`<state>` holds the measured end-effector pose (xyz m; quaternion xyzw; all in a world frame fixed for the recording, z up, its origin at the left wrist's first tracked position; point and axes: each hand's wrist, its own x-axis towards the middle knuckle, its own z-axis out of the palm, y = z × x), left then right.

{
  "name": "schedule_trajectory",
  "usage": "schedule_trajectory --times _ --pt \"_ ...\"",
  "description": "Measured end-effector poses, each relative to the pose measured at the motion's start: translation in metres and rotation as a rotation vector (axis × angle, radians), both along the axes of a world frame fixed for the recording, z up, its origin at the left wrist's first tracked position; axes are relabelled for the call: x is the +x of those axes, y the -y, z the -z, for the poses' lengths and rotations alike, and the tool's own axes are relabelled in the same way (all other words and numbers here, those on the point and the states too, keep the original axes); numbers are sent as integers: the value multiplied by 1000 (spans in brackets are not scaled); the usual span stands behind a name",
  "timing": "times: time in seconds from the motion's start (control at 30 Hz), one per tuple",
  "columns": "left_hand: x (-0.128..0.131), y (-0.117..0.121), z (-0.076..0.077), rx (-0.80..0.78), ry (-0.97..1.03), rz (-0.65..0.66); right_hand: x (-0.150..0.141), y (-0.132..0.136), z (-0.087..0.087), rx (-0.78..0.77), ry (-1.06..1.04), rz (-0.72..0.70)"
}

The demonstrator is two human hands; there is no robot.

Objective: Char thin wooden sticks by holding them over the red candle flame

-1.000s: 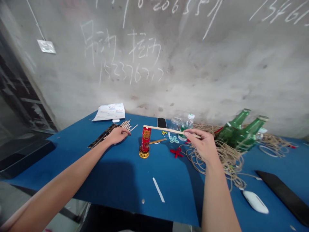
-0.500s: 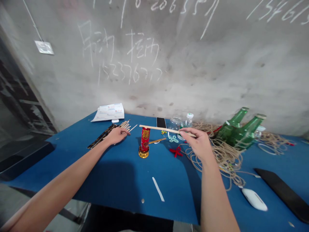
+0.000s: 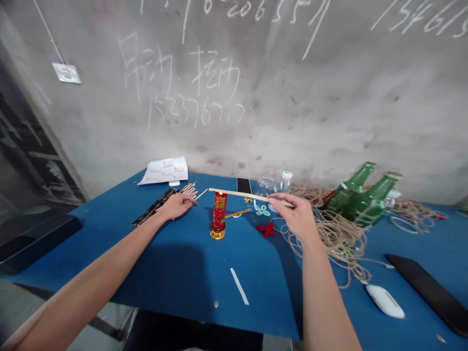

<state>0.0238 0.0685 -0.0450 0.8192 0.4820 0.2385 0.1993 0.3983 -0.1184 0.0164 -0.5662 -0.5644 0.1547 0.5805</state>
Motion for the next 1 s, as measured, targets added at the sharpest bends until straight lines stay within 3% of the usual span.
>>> schedule_trajectory --times 1.0 --pt "1 7 -9 -52 -13 -25 -8 -2 0 16 91 34"
